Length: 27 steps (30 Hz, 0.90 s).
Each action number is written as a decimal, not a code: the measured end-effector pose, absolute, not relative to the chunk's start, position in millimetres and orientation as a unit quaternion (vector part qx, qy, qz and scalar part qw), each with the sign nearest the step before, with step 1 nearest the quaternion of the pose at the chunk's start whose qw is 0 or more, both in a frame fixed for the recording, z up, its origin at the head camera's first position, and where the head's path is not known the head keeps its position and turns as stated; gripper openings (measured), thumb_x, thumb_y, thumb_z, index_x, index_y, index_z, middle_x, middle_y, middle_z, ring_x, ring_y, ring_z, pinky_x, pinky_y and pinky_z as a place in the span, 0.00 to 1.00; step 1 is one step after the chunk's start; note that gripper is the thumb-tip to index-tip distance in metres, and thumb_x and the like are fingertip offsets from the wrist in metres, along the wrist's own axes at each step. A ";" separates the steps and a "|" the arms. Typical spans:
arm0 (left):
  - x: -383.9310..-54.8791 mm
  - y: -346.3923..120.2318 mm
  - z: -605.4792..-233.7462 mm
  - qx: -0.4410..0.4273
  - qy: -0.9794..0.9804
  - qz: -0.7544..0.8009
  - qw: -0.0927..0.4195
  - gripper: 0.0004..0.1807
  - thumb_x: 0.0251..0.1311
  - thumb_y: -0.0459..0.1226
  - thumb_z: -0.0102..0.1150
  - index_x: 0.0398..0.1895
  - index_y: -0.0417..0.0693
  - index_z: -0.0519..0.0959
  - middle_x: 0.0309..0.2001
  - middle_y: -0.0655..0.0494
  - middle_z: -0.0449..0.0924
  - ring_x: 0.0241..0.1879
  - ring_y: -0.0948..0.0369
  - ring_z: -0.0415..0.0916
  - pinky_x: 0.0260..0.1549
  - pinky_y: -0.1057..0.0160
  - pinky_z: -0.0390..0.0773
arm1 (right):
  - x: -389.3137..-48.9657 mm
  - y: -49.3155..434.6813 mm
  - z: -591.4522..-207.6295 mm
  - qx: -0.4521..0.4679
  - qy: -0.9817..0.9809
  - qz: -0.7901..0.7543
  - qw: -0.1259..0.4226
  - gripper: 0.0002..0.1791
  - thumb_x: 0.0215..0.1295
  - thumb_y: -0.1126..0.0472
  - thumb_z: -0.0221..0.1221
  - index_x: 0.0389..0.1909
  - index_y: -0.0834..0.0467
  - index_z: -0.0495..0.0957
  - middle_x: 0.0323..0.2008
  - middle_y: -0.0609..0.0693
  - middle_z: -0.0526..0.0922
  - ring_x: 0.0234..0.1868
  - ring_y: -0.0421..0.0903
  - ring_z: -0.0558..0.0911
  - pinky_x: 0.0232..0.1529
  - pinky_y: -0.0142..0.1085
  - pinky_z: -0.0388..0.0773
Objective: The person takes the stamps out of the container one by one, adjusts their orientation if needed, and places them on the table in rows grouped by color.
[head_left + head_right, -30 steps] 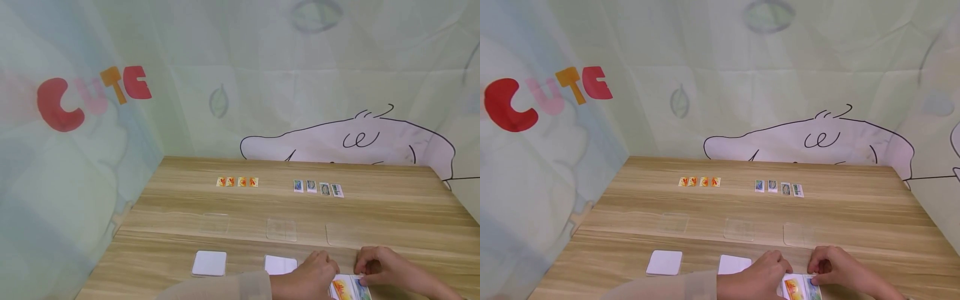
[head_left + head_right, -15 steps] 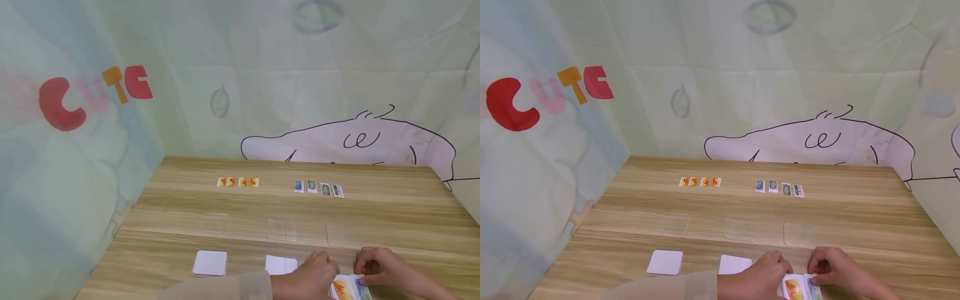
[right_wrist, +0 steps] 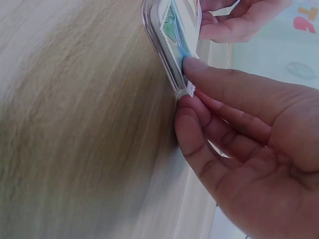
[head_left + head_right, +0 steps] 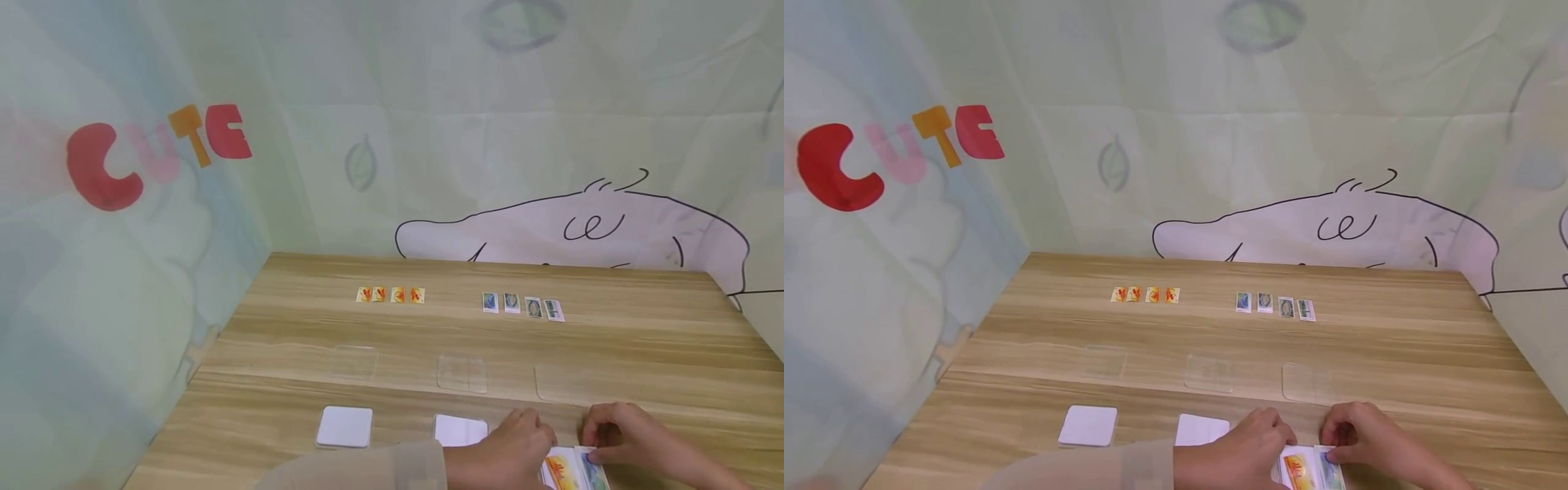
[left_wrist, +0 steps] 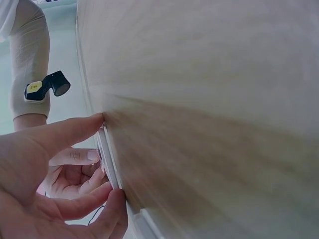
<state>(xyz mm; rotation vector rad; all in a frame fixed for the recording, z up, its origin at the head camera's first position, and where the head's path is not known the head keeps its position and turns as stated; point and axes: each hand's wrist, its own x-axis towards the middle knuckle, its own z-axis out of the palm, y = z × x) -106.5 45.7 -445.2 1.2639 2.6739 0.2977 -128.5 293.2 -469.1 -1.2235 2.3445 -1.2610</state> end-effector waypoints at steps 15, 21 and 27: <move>-106.8 46.5 -445.5 0.429 0.895 0.098 0.074 0.32 0.43 0.60 0.76 0.49 0.53 0.84 0.40 0.63 0.74 0.41 0.69 0.63 0.40 0.75 0.64 | -130.3 293.1 -466.7 -0.392 0.801 -0.429 0.143 0.09 0.57 0.73 0.67 0.28 0.58 0.79 0.27 0.38 0.78 0.30 0.28 0.72 0.22 0.30 0.72; -108.2 48.0 -446.2 0.424 0.895 0.101 0.096 0.31 0.44 0.59 0.76 0.48 0.53 0.83 0.41 0.62 0.74 0.41 0.69 0.63 0.40 0.76 0.64 | -131.4 293.2 -465.6 -0.389 0.800 -0.430 0.156 0.08 0.60 0.72 0.66 0.28 0.58 0.79 0.27 0.40 0.79 0.31 0.28 0.72 0.22 0.30 0.72; -109.0 48.4 -447.6 0.429 0.894 0.093 0.092 0.30 0.44 0.58 0.76 0.48 0.54 0.83 0.41 0.62 0.74 0.41 0.69 0.63 0.40 0.76 0.64 | -132.3 292.4 -465.1 -0.396 0.796 -0.430 0.155 0.08 0.60 0.73 0.65 0.28 0.58 0.78 0.26 0.42 0.79 0.30 0.28 0.72 0.22 0.30 0.72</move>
